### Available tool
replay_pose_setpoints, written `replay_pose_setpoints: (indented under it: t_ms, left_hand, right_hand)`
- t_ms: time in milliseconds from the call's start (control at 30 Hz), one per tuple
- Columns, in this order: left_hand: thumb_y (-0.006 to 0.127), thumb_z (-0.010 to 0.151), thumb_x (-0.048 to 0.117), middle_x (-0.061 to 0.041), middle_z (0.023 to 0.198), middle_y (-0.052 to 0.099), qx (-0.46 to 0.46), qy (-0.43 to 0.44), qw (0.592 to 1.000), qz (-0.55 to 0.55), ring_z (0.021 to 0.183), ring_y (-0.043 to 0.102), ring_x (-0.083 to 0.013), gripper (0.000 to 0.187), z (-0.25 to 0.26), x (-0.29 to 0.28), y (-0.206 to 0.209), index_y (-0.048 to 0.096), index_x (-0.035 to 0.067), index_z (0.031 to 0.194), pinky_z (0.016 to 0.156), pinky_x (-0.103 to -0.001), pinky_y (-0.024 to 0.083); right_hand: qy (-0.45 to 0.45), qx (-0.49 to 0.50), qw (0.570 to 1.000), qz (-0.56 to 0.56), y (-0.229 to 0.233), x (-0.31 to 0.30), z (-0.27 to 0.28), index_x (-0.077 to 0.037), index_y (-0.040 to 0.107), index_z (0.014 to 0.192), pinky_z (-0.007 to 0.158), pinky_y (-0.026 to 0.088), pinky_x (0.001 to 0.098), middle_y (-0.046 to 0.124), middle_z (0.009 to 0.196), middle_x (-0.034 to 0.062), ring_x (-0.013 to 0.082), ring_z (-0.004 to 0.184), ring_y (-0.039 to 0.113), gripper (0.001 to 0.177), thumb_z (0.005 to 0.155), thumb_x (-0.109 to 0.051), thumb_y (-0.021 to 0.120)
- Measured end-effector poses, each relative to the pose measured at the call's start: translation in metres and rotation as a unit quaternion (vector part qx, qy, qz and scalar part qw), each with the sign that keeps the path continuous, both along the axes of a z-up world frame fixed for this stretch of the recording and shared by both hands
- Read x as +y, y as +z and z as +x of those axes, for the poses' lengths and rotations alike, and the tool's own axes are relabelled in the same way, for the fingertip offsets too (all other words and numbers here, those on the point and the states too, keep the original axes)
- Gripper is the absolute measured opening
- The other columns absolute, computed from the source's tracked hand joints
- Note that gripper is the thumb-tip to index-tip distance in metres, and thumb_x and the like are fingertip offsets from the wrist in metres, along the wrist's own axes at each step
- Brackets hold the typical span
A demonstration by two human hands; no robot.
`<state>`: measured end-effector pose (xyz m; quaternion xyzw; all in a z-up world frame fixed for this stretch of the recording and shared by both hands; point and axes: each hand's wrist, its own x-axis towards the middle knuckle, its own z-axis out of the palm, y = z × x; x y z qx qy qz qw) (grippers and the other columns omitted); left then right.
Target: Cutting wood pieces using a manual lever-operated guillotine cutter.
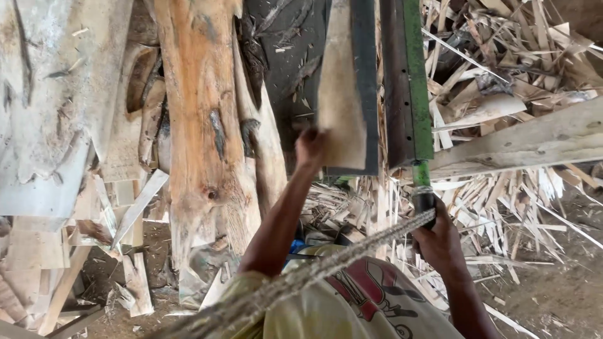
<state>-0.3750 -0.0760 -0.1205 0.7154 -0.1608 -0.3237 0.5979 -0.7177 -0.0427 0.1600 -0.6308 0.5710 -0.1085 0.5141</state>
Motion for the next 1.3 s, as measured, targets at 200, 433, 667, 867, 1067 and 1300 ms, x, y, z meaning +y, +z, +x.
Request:
replay_pose_setpoints:
  t_ms: [200,433,667,867,1067,1300]
  left_hand:
    - [0.063,0.096,0.018,-0.014,0.121,0.072,-0.155,-0.143,0.964,0.162,0.068,0.070,-0.0244,0.078,-0.046,-0.036,0.071,0.022,0.025,0.162,0.054,-0.036,0.058]
    - [0.061,0.100,0.029,-0.014,0.114,0.072,-0.276,-0.257,0.886,0.270,0.059,0.066,-0.0150,0.086,-0.038,-0.094,-0.016,0.004,0.013,0.163,0.046,-0.030,0.054]
    - [0.057,0.103,0.025,-0.013,0.105,0.078,-0.209,-0.266,0.890,0.305,0.068,0.064,-0.0138,0.086,-0.051,-0.102,0.046,0.002,0.014,0.168,0.062,-0.030,0.057]
    - [0.065,0.094,0.030,-0.009,0.101,0.074,-0.230,-0.228,0.885,0.333,0.073,0.066,-0.0171,0.089,-0.042,-0.109,0.050,0.007,0.028,0.162,0.069,-0.035,0.057]
    - [0.059,0.104,0.033,-0.011,0.086,0.076,-0.224,-0.239,0.898,0.294,0.066,0.070,-0.0184,0.078,-0.030,-0.120,-0.032,0.012,0.020,0.164,0.092,-0.034,0.052]
    - [0.056,0.099,0.019,-0.014,0.092,0.073,-0.213,-0.263,0.891,0.303,0.070,0.069,-0.0218,0.085,-0.059,-0.132,0.000,0.002,0.018,0.165,0.066,-0.038,0.060]
  right_hand:
    - [0.025,0.050,0.998,0.005,0.017,-0.002,0.002,-0.006,0.044,0.143,0.048,0.056,0.0373,0.070,0.080,0.0185,0.0213,0.057,0.067,0.058,0.090,-0.014,0.065]
    - [0.081,0.027,0.993,-0.078,0.019,-0.004,0.002,-0.005,0.039,0.146,0.058,0.065,0.0363,0.072,0.087,0.0148,0.0207,0.070,0.075,0.068,0.084,-0.013,0.065]
    - [0.072,0.078,0.991,-0.082,-0.069,-0.001,-0.011,-0.012,0.028,0.158,0.060,0.065,0.0426,0.073,0.100,0.0200,0.0312,0.077,0.076,0.076,0.088,-0.011,0.060]
    - [0.083,0.080,0.980,-0.165,-0.088,-0.001,-0.012,-0.011,0.029,0.157,0.067,0.062,0.0446,0.073,0.105,0.0246,0.0351,0.084,0.075,0.077,0.090,-0.012,0.067]
    - [0.057,0.089,0.993,-0.044,-0.018,-0.008,-0.007,-0.014,0.034,0.155,0.057,0.065,0.0387,0.074,0.099,0.0165,0.0275,0.074,0.075,0.063,0.095,-0.012,0.054]
    - [0.100,0.093,0.974,-0.181,-0.002,-0.002,-0.009,-0.007,0.043,0.151,0.067,0.061,0.0443,0.071,0.098,0.0187,0.0316,0.081,0.070,0.069,0.088,-0.010,0.070]
